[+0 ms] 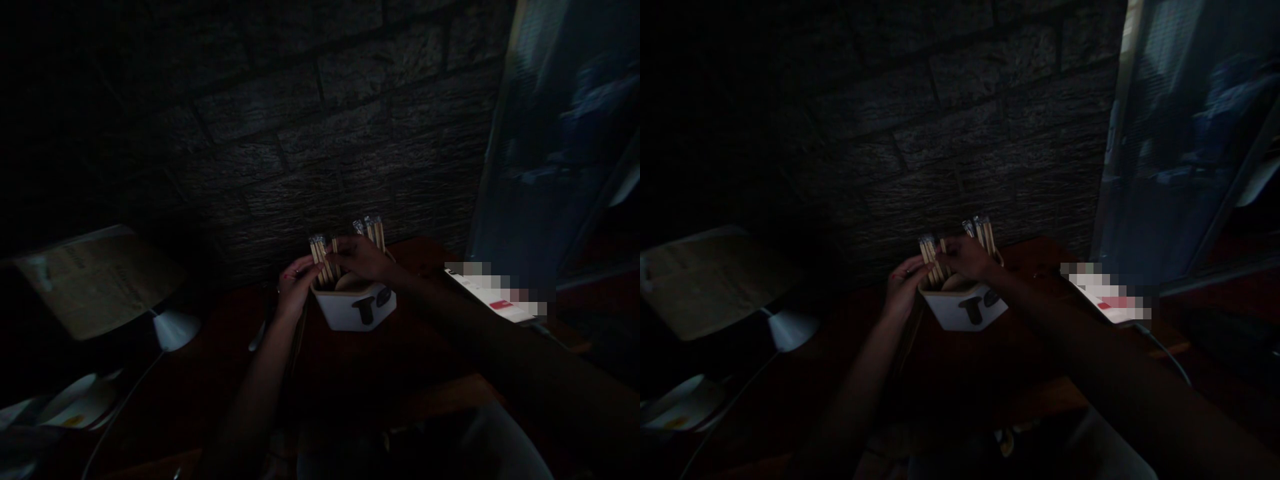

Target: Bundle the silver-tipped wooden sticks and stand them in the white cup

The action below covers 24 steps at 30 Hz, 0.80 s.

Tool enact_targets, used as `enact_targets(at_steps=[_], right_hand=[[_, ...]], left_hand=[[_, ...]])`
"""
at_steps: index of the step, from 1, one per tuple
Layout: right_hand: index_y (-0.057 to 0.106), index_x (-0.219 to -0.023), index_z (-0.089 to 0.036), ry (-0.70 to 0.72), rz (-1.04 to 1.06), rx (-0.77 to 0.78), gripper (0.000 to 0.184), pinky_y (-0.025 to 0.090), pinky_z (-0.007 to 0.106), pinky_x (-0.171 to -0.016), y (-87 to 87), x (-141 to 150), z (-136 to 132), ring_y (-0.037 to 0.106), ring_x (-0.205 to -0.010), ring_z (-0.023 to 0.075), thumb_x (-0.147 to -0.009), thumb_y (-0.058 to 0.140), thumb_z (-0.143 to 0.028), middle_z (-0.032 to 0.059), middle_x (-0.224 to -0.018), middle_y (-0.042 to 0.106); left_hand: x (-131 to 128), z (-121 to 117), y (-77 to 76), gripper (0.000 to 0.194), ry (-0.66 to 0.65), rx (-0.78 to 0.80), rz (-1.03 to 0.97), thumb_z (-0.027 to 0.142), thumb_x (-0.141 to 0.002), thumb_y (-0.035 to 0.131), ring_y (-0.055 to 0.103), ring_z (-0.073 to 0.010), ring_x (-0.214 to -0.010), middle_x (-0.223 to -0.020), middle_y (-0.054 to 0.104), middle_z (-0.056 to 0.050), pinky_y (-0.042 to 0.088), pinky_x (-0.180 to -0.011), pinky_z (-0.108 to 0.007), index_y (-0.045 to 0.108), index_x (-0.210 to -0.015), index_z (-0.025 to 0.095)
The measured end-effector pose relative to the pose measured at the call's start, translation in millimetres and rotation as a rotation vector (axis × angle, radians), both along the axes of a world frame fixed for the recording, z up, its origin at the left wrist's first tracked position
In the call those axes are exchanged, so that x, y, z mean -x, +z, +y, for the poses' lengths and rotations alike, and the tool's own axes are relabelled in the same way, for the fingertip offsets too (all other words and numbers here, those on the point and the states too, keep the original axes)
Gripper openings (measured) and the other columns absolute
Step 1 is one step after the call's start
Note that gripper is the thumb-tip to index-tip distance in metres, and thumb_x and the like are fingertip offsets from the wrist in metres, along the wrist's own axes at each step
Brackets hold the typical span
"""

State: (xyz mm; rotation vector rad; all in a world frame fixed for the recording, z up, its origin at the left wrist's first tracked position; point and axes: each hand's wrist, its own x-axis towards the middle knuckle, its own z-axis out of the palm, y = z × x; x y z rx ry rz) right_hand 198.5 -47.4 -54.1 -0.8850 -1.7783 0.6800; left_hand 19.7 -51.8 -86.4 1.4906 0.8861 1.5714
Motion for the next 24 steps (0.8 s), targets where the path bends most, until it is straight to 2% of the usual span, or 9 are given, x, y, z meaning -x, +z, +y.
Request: enact_targets(at_steps=[3, 7, 12, 19, 24], right_hand=[[0.07, -0.089, -0.016, -0.015, 0.002, 0.002, 0.017, 0.044, 0.025, -0.061, -0.9, -0.2, 1.4, 0.06, -0.068, 0.0141, -0.079, 0.064, -0.029, 0.0025, -0.076, 0.069], [0.069, -0.09, -0.016, -0.021, 0.019, 0.008, 0.015, 0.046, 0.025, -0.063, -1.4, -0.4, 2.4, 0.061, -0.074, 0.0149, -0.08, 0.063, -0.026, 0.0043, -0.085, 0.07], [0.07, -0.091, -0.016, -0.016, 0.021, 0.019, 0.016, 0.046, 0.025, -0.062, 1.1, -0.7, -0.5, 0.061, -0.074, 0.015, -0.082, 0.062, -0.026, 0.0053, -0.085, 0.07], [0.069, -0.092, -0.016, -0.012, 0.002, 0.047, 0.015, 0.044, 0.023, -0.055, 0.8, -0.5, 0.7, 0.055, -0.058, 0.0101, -0.082, 0.062, -0.023, 0.0026, -0.077, 0.069], [0.068, -0.089, -0.016, 0.002, -0.018, 0.05, 0.013, 0.044, 0.023, -0.055, 1.5, -0.1, -0.4, 0.055, -0.057, 0.0098, -0.082, 0.06, -0.024, 0.0027, -0.078, 0.068]], left_hand=[[0.2, 0.5, -0.1, 0.034, 0.0, -0.008, -0.002, 0.029, -0.067, 0.079, 0.066, -0.0206, -0.094, -0.098, 0.073, -0.007, 0.047, -0.091, -0.033, 0.071, -0.098, 0.017], [-0.6, -0.1, 0.3, 0.033, -0.01, -0.001, -0.028, 0.028, -0.067, 0.079, 0.066, -0.0197, -0.092, -0.096, 0.073, -0.006, 0.047, -0.09, -0.032, 0.072, -0.098, 0.017], [-1.6, -1.8, 0.9, 0.033, -0.027, 0.016, -0.04, 0.027, -0.066, 0.079, 0.066, -0.0195, -0.092, -0.097, 0.074, -0.006, 0.047, -0.09, -0.032, 0.072, -0.098, 0.017], [-1.7, -2.6, 2.7, 0.035, -0.013, 0.027, -0.014, 0.03, -0.067, 0.078, 0.066, -0.0216, -0.096, -0.1, 0.073, -0.007, 0.046, -0.091, -0.034, 0.072, -0.099, 0.017], [-1.7, -1.8, 2.0, 0.035, -0.017, 0.032, -0.01, 0.029, -0.067, 0.078, 0.066, -0.0214, -0.096, -0.101, 0.073, -0.007, 0.046, -0.092, -0.034, 0.071, -0.099, 0.017]])
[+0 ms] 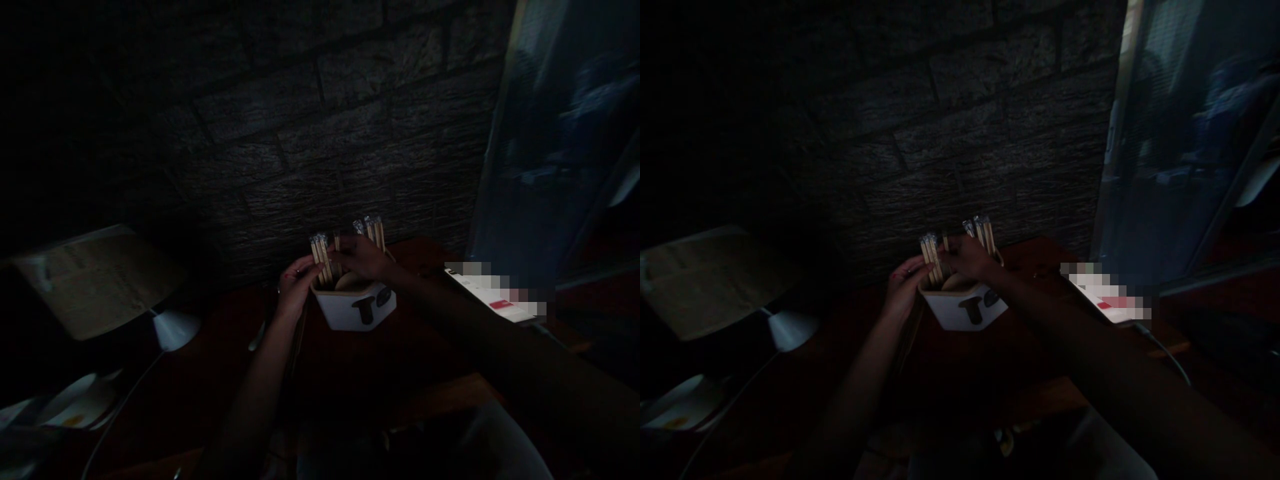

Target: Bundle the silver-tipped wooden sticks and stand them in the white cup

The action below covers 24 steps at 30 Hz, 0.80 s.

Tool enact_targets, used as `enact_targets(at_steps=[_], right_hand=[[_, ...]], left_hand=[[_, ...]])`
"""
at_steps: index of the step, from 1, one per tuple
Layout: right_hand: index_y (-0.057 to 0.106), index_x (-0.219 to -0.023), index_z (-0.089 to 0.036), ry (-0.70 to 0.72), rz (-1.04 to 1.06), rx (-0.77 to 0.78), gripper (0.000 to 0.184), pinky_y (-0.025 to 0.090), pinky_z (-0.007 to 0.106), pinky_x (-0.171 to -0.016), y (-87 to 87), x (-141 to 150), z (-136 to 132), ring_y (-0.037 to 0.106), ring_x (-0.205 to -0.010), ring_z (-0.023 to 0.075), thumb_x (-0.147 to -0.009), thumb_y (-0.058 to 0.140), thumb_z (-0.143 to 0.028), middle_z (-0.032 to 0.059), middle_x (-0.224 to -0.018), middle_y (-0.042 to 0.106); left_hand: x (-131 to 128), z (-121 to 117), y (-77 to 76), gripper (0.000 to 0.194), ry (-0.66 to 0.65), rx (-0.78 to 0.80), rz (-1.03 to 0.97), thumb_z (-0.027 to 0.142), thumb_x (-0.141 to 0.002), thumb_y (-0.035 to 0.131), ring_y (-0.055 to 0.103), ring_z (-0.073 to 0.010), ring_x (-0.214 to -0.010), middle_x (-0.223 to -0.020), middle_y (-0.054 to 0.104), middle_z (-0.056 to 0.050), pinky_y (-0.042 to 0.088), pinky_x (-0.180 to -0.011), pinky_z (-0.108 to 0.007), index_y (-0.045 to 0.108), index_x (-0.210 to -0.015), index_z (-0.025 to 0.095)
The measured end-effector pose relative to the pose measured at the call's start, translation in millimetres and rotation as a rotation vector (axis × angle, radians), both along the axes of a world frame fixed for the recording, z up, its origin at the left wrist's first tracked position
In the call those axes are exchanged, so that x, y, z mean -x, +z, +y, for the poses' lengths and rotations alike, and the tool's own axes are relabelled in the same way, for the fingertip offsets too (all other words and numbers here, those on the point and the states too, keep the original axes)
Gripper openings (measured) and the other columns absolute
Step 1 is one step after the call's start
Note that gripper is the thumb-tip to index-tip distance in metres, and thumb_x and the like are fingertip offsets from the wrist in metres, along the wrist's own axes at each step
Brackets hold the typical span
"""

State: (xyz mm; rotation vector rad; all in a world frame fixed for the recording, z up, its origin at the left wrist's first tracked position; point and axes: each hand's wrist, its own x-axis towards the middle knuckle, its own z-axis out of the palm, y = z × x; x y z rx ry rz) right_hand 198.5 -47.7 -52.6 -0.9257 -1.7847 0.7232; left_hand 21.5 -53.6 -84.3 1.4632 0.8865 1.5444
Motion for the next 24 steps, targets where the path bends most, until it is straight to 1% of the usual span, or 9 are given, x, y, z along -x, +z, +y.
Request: enact_targets(at_steps=[5, 8, 12, 19, 24], right_hand=[[0.067, -0.093, -0.015, -0.006, -0.006, 0.0, 0.016, 0.043, 0.022, -0.054, 1.7, 0.0, -2.9, 0.055, -0.055, 0.0094, -0.083, 0.059, -0.024, 0.0017, -0.075, 0.067], [0.067, -0.092, -0.015, -0.013, -0.013, 0.009, 0.016, 0.042, 0.022, -0.052, 2.3, 0.2, -4.0, 0.054, -0.052, 0.009, -0.082, 0.059, -0.025, 0.0009, -0.073, 0.065], [0.065, -0.093, -0.016, -0.025, -0.008, 0.012, 0.015, 0.042, 0.023, -0.053, 2.7, 0.7, -5.2, 0.053, -0.05, 0.0086, -0.08, 0.062, -0.024, -0.0003, -0.07, 0.064], [0.063, -0.098, -0.018, -0.018, 0.017, 0.028, 0.021, 0.044, 0.024, -0.053, -0.2, 0.7, -2.0, 0.056, -0.052, 0.0098, -0.078, 0.065, -0.023, -0.0003, -0.071, 0.066], [0.062, -0.1, -0.018, -0.003, 0.028, 0.033, 0.024, 0.046, 0.024, -0.053, -2.1, 0.3, -0.4, 0.057, -0.053, 0.0106, -0.078, 0.065, -0.025, -0.0002, -0.072, 0.067]], left_hand=[[1.7, 0.6, -1.6, 0.032, 0.004, -0.018, 0.041, 0.03, -0.069, 0.077, 0.065, -0.0217, -0.099, -0.102, 0.073, -0.007, 0.045, -0.093, -0.034, 0.072, -0.098, 0.017], [2.1, 0.8, -1.5, 0.031, 0.02, -0.003, 0.052, 0.032, -0.069, 0.077, 0.065, -0.022, -0.096, -0.099, 0.073, -0.006, 0.045, -0.091, -0.034, 0.073, -0.096, 0.017], [1.9, 0.5, -1.1, 0.03, 0.019, 0.019, 0.054, 0.033, -0.069, 0.077, 0.065, -0.0209, -0.092, -0.097, 0.074, -0.005, 0.046, -0.088, -0.033, 0.074, -0.095, 0.018], [2.5, -0.2, -0.7, 0.031, 0.032, 0.028, 0.055, 0.034, -0.067, 0.077, 0.065, -0.0206, -0.092, -0.097, 0.074, -0.005, 0.045, -0.088, -0.031, 0.074, -0.094, 0.019], [2.4, -0.6, -0.8, 0.029, 0.036, 0.049, 0.088, 0.035, -0.069, 0.076, 0.065, -0.02, -0.087, -0.092, 0.074, -0.004, 0.046, -0.083, -0.031, 0.074, -0.092, 0.019]])
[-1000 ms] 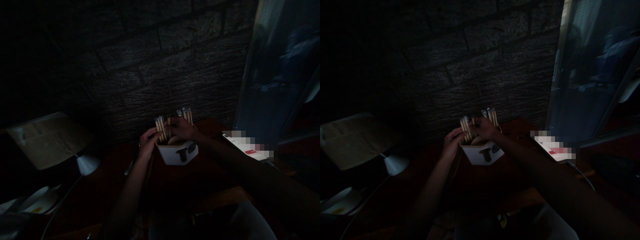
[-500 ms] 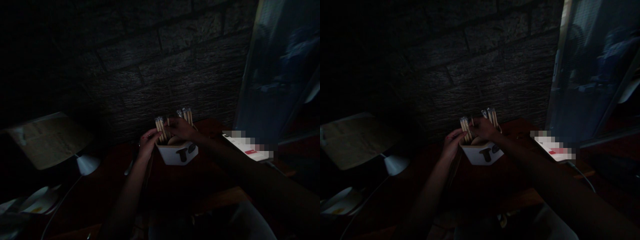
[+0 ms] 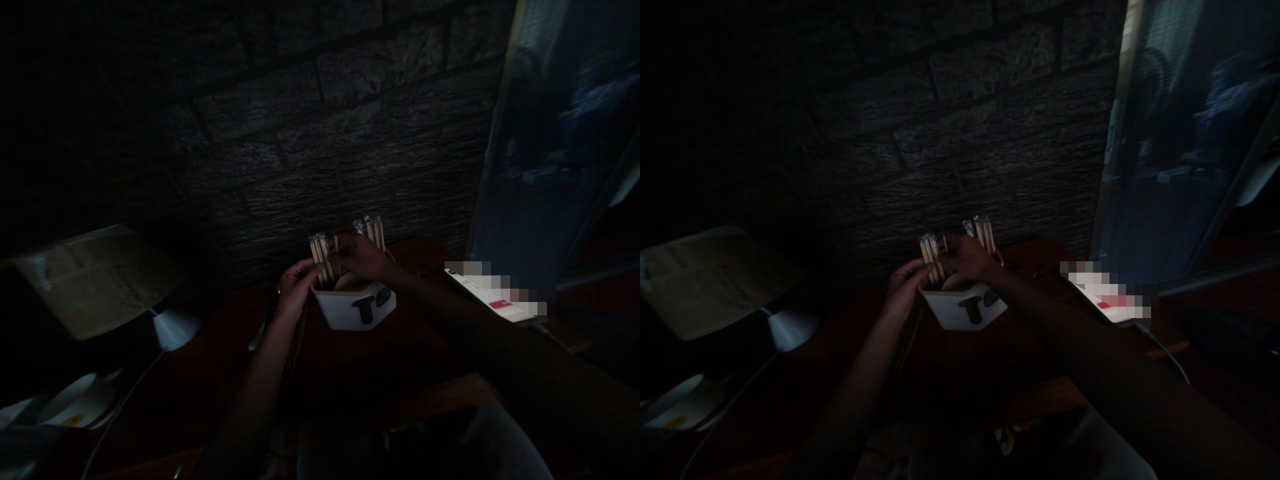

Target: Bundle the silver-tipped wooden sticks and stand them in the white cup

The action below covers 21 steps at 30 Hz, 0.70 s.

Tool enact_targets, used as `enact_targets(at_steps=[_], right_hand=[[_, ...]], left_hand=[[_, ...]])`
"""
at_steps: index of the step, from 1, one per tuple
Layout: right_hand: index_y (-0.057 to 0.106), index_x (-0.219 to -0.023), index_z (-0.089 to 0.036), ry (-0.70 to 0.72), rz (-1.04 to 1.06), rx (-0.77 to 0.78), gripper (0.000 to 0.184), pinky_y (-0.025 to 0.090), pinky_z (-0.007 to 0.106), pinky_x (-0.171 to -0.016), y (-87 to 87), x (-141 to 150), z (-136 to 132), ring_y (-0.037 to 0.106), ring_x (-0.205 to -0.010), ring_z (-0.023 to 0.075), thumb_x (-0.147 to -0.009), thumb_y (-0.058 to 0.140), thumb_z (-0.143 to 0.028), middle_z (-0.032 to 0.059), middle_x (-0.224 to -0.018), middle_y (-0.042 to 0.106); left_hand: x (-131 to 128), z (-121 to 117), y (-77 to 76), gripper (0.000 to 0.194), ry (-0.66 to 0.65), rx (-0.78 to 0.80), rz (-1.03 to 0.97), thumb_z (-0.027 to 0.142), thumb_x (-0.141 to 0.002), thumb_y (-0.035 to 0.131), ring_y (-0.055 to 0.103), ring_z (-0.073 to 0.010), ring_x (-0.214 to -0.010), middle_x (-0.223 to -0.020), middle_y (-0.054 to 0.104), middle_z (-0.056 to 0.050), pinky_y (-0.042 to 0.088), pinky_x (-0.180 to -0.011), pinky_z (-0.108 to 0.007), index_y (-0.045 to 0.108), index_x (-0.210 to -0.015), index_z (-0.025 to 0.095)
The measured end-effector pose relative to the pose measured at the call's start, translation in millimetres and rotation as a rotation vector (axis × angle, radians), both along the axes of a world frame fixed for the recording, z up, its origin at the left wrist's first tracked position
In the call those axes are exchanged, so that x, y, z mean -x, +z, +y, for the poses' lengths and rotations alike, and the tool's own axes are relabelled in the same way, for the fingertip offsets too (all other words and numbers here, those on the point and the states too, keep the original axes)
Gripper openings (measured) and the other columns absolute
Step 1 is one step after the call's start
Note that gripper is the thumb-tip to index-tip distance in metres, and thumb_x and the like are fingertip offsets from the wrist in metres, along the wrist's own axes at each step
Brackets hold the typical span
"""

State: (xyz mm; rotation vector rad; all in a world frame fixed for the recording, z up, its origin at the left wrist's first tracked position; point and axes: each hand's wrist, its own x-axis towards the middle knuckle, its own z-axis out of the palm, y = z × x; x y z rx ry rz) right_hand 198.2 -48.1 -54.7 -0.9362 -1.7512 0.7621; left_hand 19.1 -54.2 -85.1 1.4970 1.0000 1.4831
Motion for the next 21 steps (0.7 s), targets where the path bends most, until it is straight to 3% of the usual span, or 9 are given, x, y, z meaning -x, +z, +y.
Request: enact_targets(at_steps=[12, 21], right_hand=[[0.065, -0.09, -0.018, 0.004, -0.002, -0.012, 0.013, 0.043, 0.023, -0.052, 0.6, 0.2, 0.2, 0.054, -0.051, 0.0088, -0.08, 0.063, -0.026, -0.0005, -0.069, 0.065], [0.067, -0.093, -0.016, -0.014, 0.025, -0.013, 0.017, 0.043, 0.023, -0.052, -1.9, -0.1, 3.9, 0.055, -0.058, 0.0102, -0.079, 0.064, -0.027, 0.0025, -0.078, 0.067]], left_hand=[[-0.3, 2.6, -2.8, 0.028, 0.033, 0.005, -0.002, 0.035, -0.066, 0.077, 0.065, -0.0211, -0.084, -0.089, 0.074, -0.004, 0.048, -0.08, -0.032, 0.075, -0.09, 0.019], [0.8, 2.5, -2.5, 0.03, 0.027, -0.006, 0.005, 0.037, -0.067, 0.076, 0.066, -0.0225, -0.087, -0.091, 0.074, -0.004, 0.048, -0.082, -0.033, 0.075, -0.092, 0.02]])
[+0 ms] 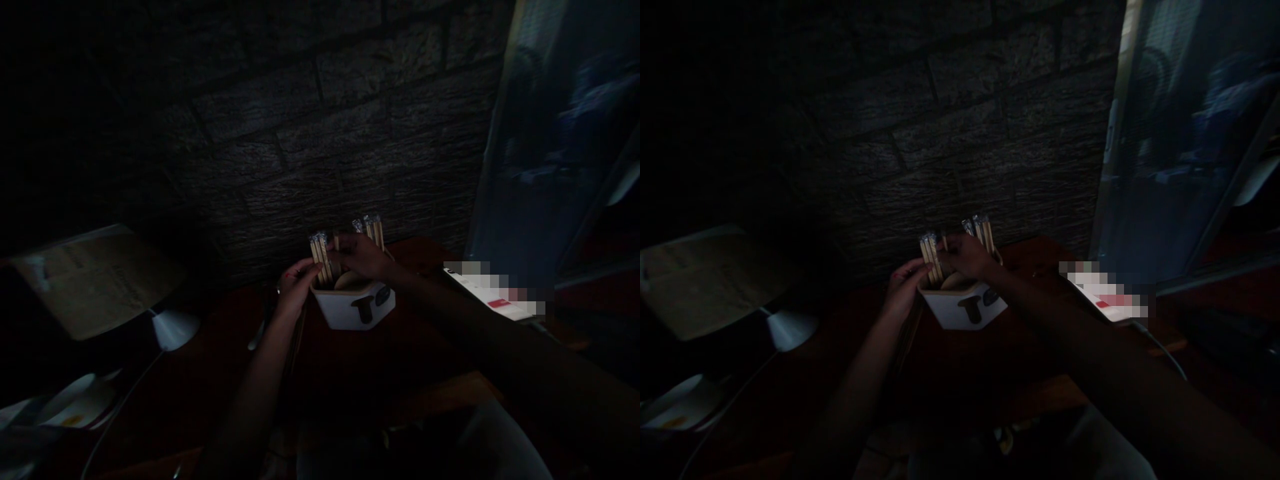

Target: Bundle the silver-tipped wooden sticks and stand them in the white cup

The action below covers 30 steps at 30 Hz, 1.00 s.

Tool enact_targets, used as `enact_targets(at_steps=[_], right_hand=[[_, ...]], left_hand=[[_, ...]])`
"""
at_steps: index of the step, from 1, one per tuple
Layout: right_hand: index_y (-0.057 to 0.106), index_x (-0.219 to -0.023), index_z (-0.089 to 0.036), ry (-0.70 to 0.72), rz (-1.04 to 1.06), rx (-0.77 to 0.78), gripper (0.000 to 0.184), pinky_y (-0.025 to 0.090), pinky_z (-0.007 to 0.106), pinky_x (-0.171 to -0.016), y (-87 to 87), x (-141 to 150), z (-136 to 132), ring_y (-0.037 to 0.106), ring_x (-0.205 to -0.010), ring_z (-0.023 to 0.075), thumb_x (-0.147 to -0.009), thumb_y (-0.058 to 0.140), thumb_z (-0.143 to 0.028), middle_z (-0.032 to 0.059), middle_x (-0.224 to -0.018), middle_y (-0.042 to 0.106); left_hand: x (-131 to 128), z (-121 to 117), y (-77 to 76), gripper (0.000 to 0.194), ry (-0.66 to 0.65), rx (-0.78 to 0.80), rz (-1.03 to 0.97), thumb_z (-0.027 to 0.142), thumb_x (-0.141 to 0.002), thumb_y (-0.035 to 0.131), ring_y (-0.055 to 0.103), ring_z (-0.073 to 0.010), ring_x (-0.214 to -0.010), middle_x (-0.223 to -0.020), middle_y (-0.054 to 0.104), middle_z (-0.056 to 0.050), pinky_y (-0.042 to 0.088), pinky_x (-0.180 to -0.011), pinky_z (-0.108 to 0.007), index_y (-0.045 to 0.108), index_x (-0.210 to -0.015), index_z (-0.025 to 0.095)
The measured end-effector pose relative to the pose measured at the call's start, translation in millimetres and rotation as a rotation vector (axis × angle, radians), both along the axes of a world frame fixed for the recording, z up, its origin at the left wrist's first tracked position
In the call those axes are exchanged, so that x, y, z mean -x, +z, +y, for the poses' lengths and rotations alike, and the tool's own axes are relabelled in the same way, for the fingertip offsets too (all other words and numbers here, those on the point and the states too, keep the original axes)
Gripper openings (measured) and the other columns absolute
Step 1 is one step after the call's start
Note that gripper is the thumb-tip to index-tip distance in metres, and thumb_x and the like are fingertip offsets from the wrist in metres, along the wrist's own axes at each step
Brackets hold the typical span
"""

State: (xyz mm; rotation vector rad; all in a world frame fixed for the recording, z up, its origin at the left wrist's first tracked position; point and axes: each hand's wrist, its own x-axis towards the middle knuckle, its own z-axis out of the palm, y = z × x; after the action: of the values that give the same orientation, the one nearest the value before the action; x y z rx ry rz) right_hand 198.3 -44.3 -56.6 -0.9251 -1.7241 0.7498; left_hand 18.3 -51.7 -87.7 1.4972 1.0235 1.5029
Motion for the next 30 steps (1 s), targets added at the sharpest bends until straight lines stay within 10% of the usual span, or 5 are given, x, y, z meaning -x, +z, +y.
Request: enact_targets(at_steps=[30], right_hand=[[0.066, -0.091, -0.016, 0.013, -0.009, 0.008, 0.014, 0.043, 0.024, -0.053, 1.9, -0.7, -3.4, 0.055, -0.058, 0.0108, -0.078, 0.064, -0.022, 0.0023, -0.076, 0.066]], left_hand=[[6.3, 1.4, 3.7, 0.028, -0.024, 0.0, -0.012, 0.034, -0.071, 0.074, 0.064, -0.0194, -0.091, -0.095, 0.073, -0.003, 0.045, -0.087, -0.03, 0.074, -0.096, 0.02]])
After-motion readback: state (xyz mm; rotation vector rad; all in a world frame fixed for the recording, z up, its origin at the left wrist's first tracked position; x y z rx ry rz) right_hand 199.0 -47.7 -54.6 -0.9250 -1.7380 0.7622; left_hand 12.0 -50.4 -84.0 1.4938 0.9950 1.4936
